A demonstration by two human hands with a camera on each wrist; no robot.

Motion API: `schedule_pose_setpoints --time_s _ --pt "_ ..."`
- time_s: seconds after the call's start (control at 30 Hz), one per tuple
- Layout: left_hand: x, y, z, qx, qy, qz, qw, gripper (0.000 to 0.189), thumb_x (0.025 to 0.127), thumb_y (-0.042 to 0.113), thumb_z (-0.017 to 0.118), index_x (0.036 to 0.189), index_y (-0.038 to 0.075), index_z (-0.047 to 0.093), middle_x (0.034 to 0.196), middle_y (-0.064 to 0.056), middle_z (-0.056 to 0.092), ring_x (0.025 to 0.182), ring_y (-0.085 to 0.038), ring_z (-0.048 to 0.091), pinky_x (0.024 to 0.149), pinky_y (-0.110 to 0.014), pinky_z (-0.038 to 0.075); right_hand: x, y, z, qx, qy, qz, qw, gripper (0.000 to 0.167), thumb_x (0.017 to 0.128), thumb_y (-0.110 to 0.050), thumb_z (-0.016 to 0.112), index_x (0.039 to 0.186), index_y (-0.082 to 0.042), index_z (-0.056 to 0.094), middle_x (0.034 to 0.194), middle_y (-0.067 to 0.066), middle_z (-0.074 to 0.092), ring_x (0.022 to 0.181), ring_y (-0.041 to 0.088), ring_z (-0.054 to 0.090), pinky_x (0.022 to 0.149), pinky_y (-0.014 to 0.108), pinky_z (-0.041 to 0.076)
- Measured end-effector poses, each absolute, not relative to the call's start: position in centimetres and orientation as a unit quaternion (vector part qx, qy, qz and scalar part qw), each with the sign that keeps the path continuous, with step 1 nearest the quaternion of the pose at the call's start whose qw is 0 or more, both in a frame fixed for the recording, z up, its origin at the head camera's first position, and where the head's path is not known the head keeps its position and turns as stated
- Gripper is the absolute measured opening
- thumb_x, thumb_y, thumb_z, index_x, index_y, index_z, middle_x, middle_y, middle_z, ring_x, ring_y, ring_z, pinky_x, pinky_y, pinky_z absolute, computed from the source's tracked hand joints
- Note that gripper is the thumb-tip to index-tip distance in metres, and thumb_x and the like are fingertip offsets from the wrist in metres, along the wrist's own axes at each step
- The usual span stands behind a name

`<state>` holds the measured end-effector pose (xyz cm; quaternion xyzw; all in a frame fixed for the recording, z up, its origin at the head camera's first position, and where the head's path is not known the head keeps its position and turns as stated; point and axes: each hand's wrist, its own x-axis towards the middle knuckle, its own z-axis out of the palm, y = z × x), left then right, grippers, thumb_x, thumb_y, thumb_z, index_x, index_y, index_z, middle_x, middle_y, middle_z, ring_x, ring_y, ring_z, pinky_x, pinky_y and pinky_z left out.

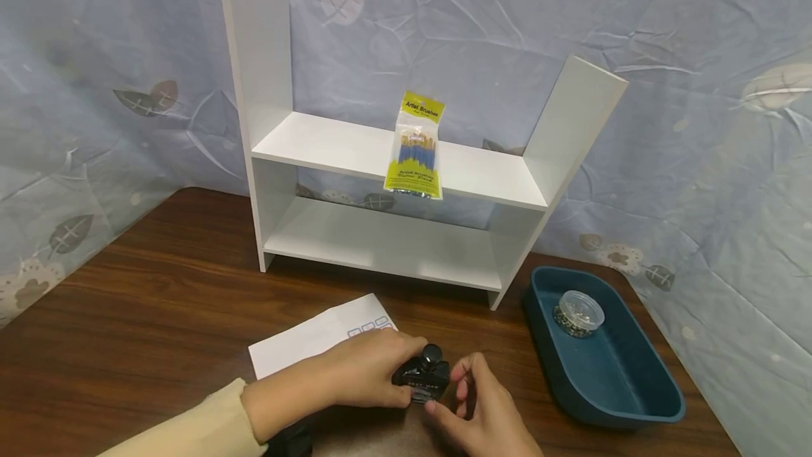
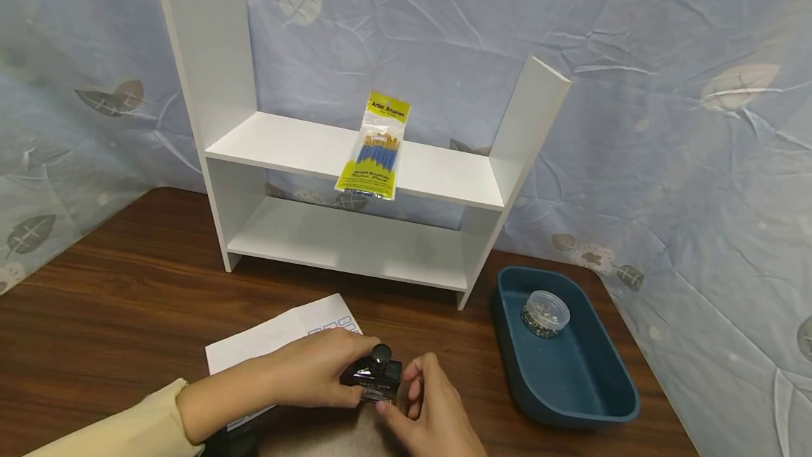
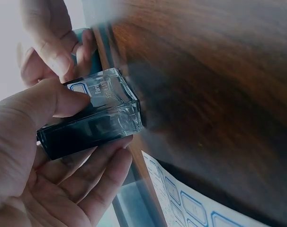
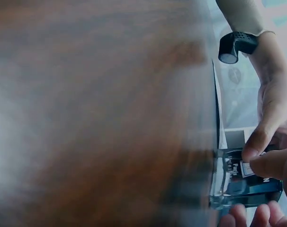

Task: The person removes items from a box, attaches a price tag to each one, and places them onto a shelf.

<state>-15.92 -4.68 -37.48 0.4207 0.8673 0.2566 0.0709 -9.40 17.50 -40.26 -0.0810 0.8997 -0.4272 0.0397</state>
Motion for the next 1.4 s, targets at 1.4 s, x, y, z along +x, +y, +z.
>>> schedule_pose_setpoints --time_s 1.4 --pt "-16.0 -5.5 -37.6 0.420 0.847 0.309 0.102 0.024 0.085 0.015 0.083 0.104 0.017 0.067 0.089 0.014 0.069 0.077 0.006 0.056 0.071 -0.014 0.051 -11.4 18.8 -40.0 -0.247 0.898 -0.363 0.019 0.033 0.097 -0.040 0.074 0.121 -0.020 0.064 0.111 -0.006 0.075 0.100 0.005 0.072 0.084 0.028 0.062"
